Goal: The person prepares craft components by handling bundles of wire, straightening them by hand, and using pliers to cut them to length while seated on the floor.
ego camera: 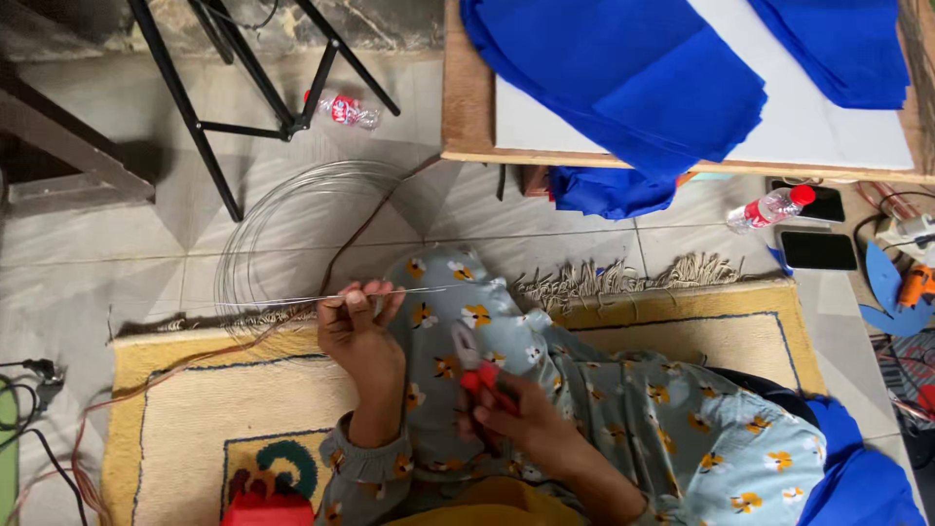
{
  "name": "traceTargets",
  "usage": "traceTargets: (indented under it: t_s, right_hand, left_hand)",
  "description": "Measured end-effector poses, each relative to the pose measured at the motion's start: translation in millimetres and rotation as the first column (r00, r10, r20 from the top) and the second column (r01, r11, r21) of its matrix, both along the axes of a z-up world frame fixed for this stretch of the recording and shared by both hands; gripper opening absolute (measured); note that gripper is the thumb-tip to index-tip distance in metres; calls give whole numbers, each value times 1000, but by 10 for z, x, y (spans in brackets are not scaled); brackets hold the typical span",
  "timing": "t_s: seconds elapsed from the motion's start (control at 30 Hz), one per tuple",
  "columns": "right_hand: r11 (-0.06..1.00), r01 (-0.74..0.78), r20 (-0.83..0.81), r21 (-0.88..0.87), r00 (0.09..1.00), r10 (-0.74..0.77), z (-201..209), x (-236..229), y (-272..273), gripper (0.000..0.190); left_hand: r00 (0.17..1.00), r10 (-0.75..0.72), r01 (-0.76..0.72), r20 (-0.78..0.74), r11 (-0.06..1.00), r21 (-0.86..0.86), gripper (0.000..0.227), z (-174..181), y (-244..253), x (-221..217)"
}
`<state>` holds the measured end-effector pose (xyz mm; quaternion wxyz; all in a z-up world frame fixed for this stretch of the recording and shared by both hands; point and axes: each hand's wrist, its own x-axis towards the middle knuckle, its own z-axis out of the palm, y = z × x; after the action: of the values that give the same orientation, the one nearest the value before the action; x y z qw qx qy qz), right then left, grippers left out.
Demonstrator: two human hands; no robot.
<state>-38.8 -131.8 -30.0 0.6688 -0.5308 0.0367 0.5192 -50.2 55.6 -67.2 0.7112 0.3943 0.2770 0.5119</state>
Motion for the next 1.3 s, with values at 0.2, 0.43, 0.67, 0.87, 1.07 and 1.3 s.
traceTargets:
  t_s: [0.2, 0.43, 0.67, 0.87, 1.07, 1.3]
  right_hand:
    - [1000, 0, 23, -13, 1000, 0, 58, -4, 186, 29]
    - [995, 4, 79, -99, 997, 4, 274, 82, 337, 33]
    - [1000, -17, 192, 16, 981, 14, 152, 62, 229, 23]
    - [998, -68, 226, -15, 972, 70, 220, 73, 141, 19]
    - [986, -100, 152, 132, 985, 79, 167, 133, 46, 14]
    - [992, 10, 97, 128, 995, -23, 313, 178, 126, 42]
  left_hand:
    - [995, -65, 75, 77, 987, -140, 6, -76, 5, -31]
    - [986, -127, 145, 109, 973, -179, 9, -9, -29, -153]
    - [975, -167, 196, 144, 956, -218, 11, -108, -46, -215]
    - [970, -177, 208, 164, 959, -194, 15, -12, -94, -164]
    - [964, -188, 221, 185, 960, -174, 16, 58, -99, -140]
    - [957, -215, 240, 195, 964, -116, 17, 61, -134, -126]
